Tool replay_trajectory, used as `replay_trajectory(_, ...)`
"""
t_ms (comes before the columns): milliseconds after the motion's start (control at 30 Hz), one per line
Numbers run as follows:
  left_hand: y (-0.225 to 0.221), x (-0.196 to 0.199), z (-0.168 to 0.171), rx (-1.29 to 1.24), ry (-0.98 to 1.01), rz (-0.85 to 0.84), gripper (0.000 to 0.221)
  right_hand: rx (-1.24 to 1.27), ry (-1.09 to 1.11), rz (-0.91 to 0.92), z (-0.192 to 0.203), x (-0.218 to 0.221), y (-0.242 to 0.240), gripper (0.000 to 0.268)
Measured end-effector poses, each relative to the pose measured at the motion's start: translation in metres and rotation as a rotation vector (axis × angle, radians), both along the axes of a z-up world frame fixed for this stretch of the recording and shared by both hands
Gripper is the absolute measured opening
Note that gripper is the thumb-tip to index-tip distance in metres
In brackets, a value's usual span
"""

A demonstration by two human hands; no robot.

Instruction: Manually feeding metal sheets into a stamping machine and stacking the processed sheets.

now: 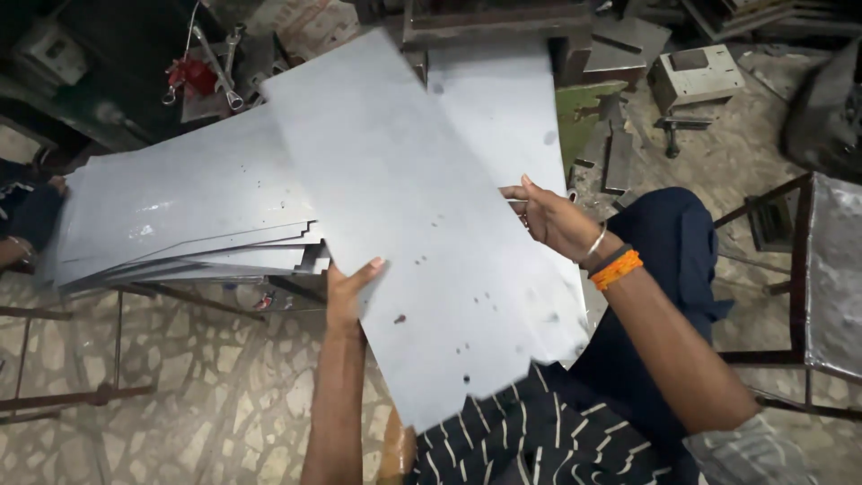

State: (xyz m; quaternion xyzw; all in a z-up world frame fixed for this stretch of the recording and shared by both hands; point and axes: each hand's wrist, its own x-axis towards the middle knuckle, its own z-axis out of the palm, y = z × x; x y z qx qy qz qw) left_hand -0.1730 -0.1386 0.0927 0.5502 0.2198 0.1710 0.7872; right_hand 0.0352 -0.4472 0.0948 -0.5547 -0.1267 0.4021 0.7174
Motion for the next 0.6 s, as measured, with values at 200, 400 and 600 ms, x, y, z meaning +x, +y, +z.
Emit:
replay_trajectory(200, -0.039, -0.011, 0.001, -0.055, 0.035, -0.044, 0.048, -0.021, -0.065, -0.121, 0.005, -0.039, -0.018, 0.053)
replay_trajectory(400, -0.072, -0.022, 0.001, -0.127, 0.079, -0.087, 0.051, -0.055, -0.143, -0.257, -0.001, -0.091, -0.070, 0.040)
replay_trajectory(600, -0.110, 0.002, 0.009, -0.200, 0.079, -0.131, 0.053, -0.086, -0.266, -0.391, 0.013, -0.111, -0.102, 0.028)
